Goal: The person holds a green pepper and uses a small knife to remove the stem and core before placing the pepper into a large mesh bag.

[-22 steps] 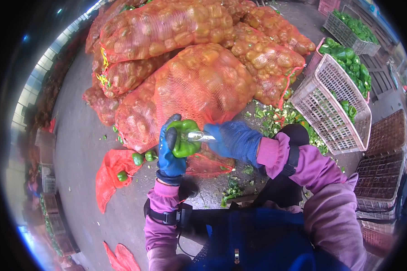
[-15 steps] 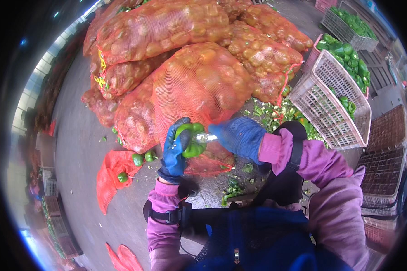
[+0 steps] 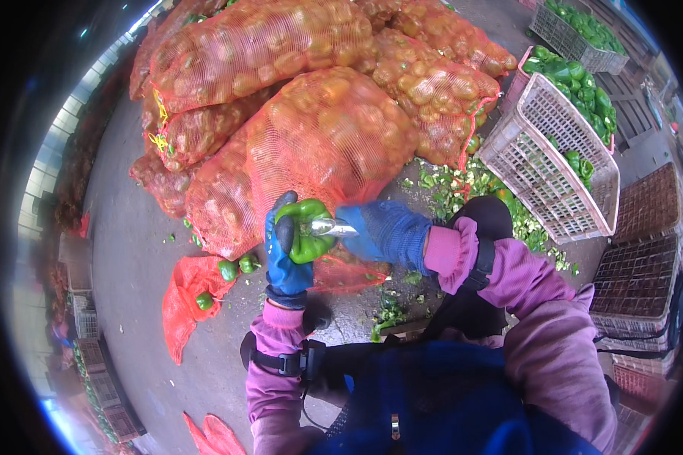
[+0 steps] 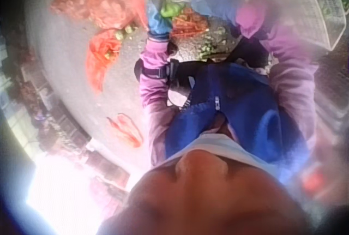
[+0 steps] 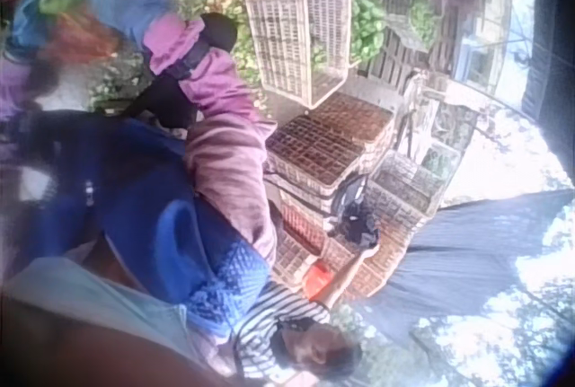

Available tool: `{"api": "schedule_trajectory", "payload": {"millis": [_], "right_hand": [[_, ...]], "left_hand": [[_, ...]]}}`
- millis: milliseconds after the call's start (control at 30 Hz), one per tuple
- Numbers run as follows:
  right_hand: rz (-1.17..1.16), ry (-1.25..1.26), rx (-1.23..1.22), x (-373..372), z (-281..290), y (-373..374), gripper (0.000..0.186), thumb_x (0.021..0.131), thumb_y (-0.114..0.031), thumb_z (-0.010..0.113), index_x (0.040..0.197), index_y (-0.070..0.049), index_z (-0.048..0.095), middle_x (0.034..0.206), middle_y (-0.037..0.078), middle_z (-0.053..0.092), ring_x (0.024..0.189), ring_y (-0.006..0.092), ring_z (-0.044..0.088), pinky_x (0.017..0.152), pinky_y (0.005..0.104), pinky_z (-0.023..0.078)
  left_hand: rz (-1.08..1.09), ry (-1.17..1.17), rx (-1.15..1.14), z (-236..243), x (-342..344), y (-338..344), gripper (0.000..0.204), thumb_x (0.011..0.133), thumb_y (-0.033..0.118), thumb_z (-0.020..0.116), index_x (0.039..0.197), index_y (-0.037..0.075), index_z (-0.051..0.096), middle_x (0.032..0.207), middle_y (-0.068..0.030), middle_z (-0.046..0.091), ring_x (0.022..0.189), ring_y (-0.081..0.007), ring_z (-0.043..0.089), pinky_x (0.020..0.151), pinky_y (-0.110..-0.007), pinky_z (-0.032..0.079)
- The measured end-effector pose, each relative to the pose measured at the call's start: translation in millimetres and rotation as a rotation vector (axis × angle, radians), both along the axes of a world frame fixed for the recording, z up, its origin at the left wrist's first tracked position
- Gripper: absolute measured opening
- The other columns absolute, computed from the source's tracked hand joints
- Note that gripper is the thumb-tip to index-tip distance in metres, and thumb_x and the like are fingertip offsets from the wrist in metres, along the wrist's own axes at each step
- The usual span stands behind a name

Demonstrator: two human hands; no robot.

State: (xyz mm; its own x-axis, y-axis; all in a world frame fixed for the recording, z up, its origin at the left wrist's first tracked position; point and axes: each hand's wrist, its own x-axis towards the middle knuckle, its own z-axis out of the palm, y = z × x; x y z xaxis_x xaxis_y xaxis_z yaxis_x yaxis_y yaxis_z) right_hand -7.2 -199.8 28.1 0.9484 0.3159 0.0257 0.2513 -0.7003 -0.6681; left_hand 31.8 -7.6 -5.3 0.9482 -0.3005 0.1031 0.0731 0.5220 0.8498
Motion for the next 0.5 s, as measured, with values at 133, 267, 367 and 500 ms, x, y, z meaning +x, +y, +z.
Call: {"api": "schedule_trajectory", "payload": {"millis": [133,267,367,500], "right_hand": [[0.072,-0.087,0.212,5,-49,6,0.011,0.088,-0.02,0.058,0.092,-0.01,0.056,0.073,0.006,0.06,0.065,0.0218,0.061,0.061,0.0349,0.049],[0.057,0.265,0.885,8,-66,15,0.01,0.089,-0.015,0.059,0.097,-0.01,0.057,0.074,0.0,0.058,0.067,0.016,0.059,0.062,0.0313,0.049],[0.038,0.375,0.977,-4,-52,14,0.021,0.088,-0.017,0.063,0.106,-0.007,0.058,0.077,0.0,0.057,0.067,0.011,0.057,0.061,0.026,0.049],[-0.123,0.713,1.197,-10,13,1,0.027,0.09,-0.029,0.06,0.108,-0.009,0.058,0.063,-0.006,0.048,0.048,0.0042,0.044,0.041,0.0202,0.037]], "left_hand": [[0.022,-0.083,0.025,-7,5,0,0.053,0.091,0.032,0.06,0.132,0.004,0.044,0.117,-0.015,0.057,0.103,-0.0256,0.058,0.09,-0.039,0.048],[0.014,-0.136,0.038,0,3,-4,0.052,0.091,0.033,0.06,0.131,0.003,0.044,0.118,-0.0141,0.056,0.104,-0.0241,0.057,0.09,-0.037,0.048],[0.078,-0.21,0.07,-3,3,-8,0.052,0.092,0.034,0.058,0.131,0.003,0.044,0.12,-0.0121,0.055,0.107,-0.0237,0.056,0.091,-0.038,0.048],[0.072,0.037,-0.216,-2,-7,-26,0.053,0.092,0.033,0.058,0.133,0.006,0.041,0.124,-0.0122,0.053,0.113,-0.0255,0.054,0.097,-0.041,0.046]]}}
